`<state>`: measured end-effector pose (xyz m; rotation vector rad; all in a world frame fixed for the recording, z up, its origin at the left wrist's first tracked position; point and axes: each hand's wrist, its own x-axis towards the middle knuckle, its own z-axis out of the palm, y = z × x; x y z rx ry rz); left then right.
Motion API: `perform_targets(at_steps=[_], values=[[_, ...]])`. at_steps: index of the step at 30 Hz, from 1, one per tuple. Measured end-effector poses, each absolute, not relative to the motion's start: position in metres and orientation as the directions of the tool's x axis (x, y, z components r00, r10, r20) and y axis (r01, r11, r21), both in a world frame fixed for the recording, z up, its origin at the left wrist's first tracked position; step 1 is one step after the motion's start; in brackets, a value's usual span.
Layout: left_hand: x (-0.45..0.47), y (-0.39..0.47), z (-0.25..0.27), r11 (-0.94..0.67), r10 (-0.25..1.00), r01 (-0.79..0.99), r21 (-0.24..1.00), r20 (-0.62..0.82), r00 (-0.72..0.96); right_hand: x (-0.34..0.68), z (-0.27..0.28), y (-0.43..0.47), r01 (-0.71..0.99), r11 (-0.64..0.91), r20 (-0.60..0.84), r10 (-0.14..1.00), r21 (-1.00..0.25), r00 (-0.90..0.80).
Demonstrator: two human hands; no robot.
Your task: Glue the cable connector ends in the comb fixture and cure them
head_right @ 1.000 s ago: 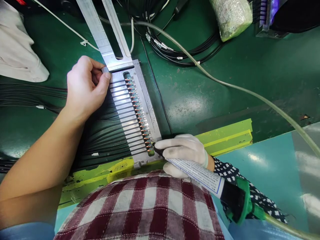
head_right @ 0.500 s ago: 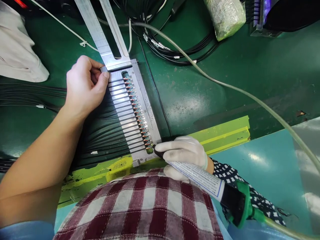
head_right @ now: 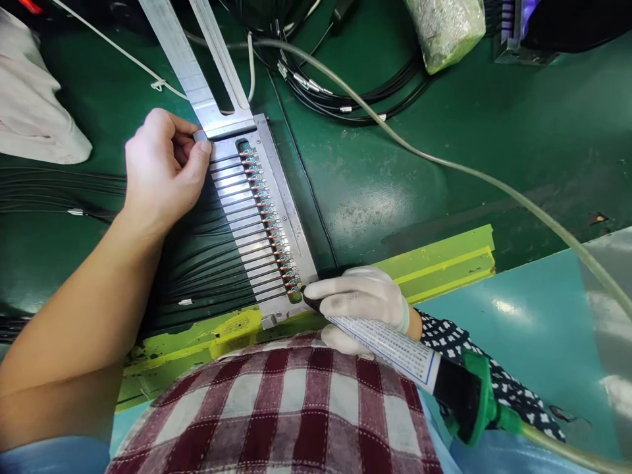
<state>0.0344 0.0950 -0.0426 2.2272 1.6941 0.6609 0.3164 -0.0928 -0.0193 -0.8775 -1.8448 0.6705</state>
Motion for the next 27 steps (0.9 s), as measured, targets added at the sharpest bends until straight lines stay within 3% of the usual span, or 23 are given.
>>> perform_targets(at_steps=[27], values=[[0.0369, 0.0945, -0.0419, -0.27, 0.96, 0.832, 0.485, 0.206, 0.191, 0.3161, -0.0247, -0.0974, 0.241, 0.577, 0.537, 0.816, -0.78, -0.213]])
